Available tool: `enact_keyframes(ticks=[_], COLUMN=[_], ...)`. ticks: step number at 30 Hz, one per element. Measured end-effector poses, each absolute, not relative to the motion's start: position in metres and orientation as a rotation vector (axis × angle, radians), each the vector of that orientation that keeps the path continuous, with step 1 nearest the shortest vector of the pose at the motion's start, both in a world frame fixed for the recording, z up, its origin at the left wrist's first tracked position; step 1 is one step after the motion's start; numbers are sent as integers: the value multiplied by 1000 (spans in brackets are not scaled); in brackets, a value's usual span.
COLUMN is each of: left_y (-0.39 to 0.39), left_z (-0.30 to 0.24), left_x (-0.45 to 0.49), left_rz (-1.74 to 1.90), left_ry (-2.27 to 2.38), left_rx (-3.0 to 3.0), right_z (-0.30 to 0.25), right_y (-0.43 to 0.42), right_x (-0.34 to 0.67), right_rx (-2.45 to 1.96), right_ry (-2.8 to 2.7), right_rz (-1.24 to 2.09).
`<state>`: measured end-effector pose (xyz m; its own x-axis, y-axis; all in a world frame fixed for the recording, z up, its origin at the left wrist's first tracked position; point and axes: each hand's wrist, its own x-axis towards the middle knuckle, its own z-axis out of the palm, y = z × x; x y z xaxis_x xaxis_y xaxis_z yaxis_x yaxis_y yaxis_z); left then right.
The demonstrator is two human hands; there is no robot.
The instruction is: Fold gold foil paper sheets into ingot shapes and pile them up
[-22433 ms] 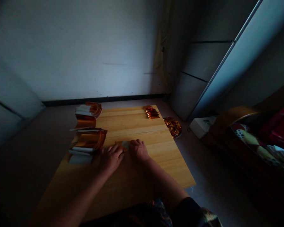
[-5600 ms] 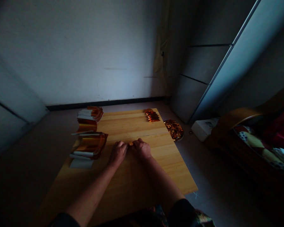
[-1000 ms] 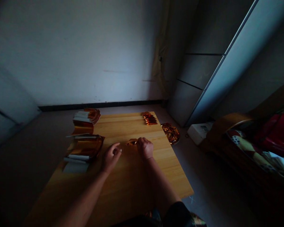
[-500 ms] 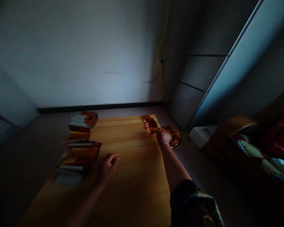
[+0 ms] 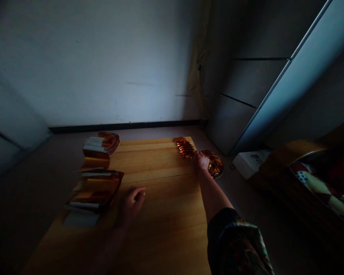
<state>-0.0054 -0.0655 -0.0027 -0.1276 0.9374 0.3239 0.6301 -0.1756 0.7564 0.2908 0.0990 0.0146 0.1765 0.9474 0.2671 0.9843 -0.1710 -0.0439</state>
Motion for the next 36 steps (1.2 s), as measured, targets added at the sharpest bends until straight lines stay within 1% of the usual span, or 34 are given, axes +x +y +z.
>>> enact_keyframes(ticks=[8,19,23,29,32,36], left_y=[-67,-65,-63,-62,-61,-58], left_z=[-1,-3,-2,-2,-4,-4], left_x=[-5,-4,-3,0,0,1], left_rz=[1191,1207,1219,1218,1170,1058], left_ry=[1745,1734,1739,1738,1799,1881], left_rx=[1811,1823,1824,1851,1846,1816], right_z=[18,26,25,21,35,68], right_y=[99,58,33,-3,-13,-22], right_x=[287,283,255,184,152,116], right_rx=[-2267,-2250,-2016,-1554,-1447,-1318], right_ry=[-1846,-1837,-1974,-2290,-2324,-2387], right_rz=[-191,-142,-73,176,224,266])
